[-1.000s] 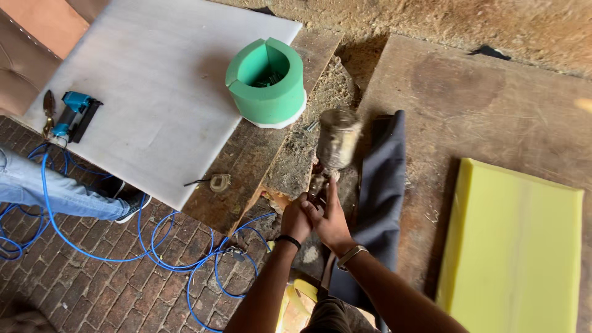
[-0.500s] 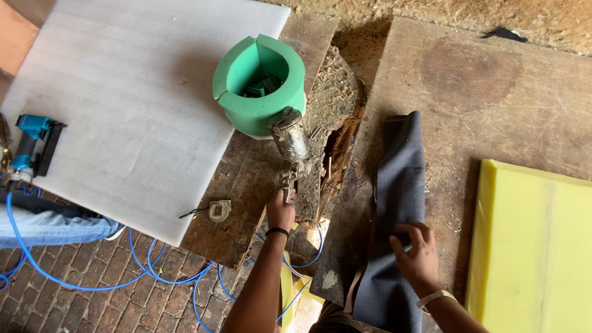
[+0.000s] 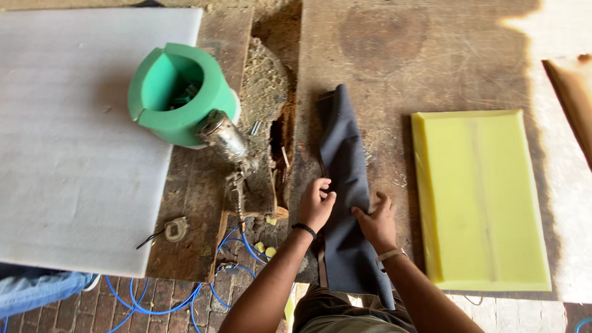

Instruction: The person wraps a piece of brown fabric around a rectangular yellow foam cushion, aligns the edges, and secures the fabric using a pneumatic staple gun. The person repeats the process with a second cushion, smoothing the fabric and stapling along the edges.

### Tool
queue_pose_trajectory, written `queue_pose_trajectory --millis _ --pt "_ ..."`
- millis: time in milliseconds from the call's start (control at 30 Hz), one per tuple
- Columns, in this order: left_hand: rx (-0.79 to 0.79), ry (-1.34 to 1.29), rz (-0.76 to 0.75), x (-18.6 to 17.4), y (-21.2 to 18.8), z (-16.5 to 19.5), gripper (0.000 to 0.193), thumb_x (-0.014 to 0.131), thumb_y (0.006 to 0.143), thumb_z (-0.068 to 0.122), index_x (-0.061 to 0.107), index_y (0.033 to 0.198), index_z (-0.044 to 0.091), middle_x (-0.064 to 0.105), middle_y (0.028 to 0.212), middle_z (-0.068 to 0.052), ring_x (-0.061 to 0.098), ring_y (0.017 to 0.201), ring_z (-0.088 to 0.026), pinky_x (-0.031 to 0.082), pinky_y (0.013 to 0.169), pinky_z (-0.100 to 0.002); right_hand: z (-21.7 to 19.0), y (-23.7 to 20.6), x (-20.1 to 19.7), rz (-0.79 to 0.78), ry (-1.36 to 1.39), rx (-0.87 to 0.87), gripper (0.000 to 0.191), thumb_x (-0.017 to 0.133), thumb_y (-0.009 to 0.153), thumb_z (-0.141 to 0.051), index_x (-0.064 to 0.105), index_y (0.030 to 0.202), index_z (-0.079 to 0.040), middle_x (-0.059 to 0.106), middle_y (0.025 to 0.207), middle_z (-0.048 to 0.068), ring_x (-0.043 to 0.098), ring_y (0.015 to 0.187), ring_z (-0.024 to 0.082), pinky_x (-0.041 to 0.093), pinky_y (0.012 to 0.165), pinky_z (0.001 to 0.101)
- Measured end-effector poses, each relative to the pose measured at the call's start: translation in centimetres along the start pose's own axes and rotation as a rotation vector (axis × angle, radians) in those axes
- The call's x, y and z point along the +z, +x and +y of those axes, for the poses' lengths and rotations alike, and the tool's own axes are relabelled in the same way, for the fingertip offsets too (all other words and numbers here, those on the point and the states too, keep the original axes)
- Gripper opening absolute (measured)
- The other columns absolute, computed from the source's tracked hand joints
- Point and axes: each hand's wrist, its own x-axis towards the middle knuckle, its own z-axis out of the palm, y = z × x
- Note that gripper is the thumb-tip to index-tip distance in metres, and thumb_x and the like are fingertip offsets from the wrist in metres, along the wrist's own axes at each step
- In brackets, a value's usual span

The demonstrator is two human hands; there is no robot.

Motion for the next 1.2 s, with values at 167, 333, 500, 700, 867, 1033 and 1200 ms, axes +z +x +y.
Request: queue_pose_trajectory --millis 167,333,500,700,867,1033,1200 --pt "-0.405 -0.232 -0.193 4.3 1.2 1.2 0.063 0.080 0.091 0.039 0.054 0.136 0.004 0.068 0.125 -0.018 0.065 0.108 -0.022 0.052 0.091 -0.034 -1.8 -1.7 -2.3 -0.133 -0.219 -0.360 0.032 0.074 0.079 -0.018 0.075 0.111 -0.018 0.073 0.105 0.006 0.070 0.107 0.026 0.052 0.102 0.0429" --pt "-0.472 -0.624 -0.232 5.0 1.8 -1.8 0.059 0.078 0.088 0.037 0.062 0.132 0.001 0.070 0.119 -0.015 0.065 0.102 -0.024 0.056 0.084 -0.037 -2.2 -5.6 -3.6 -0.241 0.021 -0.750 0.024 0.073 0.077 -0.015 0.075 0.101 -0.011 0.072 0.113 0.009 0.068 0.109 0.029 0.055 0.095 0.0371" --pt "-0.500 -0.300 -0.187 4.6 2.6 -3.8 0.056 0.073 0.086 0.040 0.068 0.129 0.004 0.075 0.116 -0.010 0.071 0.097 -0.025 0.057 0.079 -0.042 0.8 -2.6 -5.2 0.209 -0.199 -0.263 0.051 0.082 0.079 -0.026 0.067 0.122 -0.003 0.062 0.126 0.022 0.061 0.109 0.038 0.051 0.090 0.0465" --pt "-0.568 -0.365 -0.146 4.1 0.2 -1.3 0.062 0.072 0.088 0.048 0.059 0.134 0.007 0.069 0.121 -0.011 0.065 0.111 -0.026 0.054 0.088 -0.047 0.7 -3.8 -3.7 -0.367 -0.211 -0.537 0.054 0.078 0.077 -0.029 0.068 0.127 -0.010 0.065 0.129 0.014 0.064 0.113 0.034 0.052 0.098 0.0433" --pt "-0.429 -0.083 -0.013 2.1 -0.9 -1.0 0.054 0.079 0.082 0.030 0.066 0.126 0.001 0.075 0.118 -0.016 0.073 0.108 -0.029 0.055 0.096 -0.040 -0.7 -3.6 -1.5 -0.415 -0.037 -0.262 0.035 0.067 0.092 -0.029 0.072 0.121 -0.010 0.076 0.118 0.010 0.076 0.101 0.025 0.062 0.090 0.0372" --pt "-0.480 -0.229 -0.083 0.6 -1.8 -2.8 0.049 0.074 0.086 0.024 0.064 0.129 0.001 0.074 0.119 -0.014 0.072 0.107 -0.028 0.055 0.094 -0.040 -1.3 5.3 0.8 -0.149 -0.125 -0.193 0.035 0.064 0.096 -0.031 0.067 0.124 -0.010 0.069 0.126 0.013 0.074 0.092 0.025 0.060 0.085 0.0380" --pt "-0.357 -0.260 -0.032 0.4 -3.6 -3.9 0.052 0.080 0.079 0.022 0.067 0.123 -0.002 0.076 0.112 -0.015 0.073 0.103 -0.028 0.056 0.091 -0.039 -3.2 11.5 2.6 -0.079 -0.345 -0.306 0.025 0.074 0.091 -0.033 0.076 0.102 -0.011 0.076 0.100 0.015 0.072 0.089 0.033 0.057 0.078 0.0462"
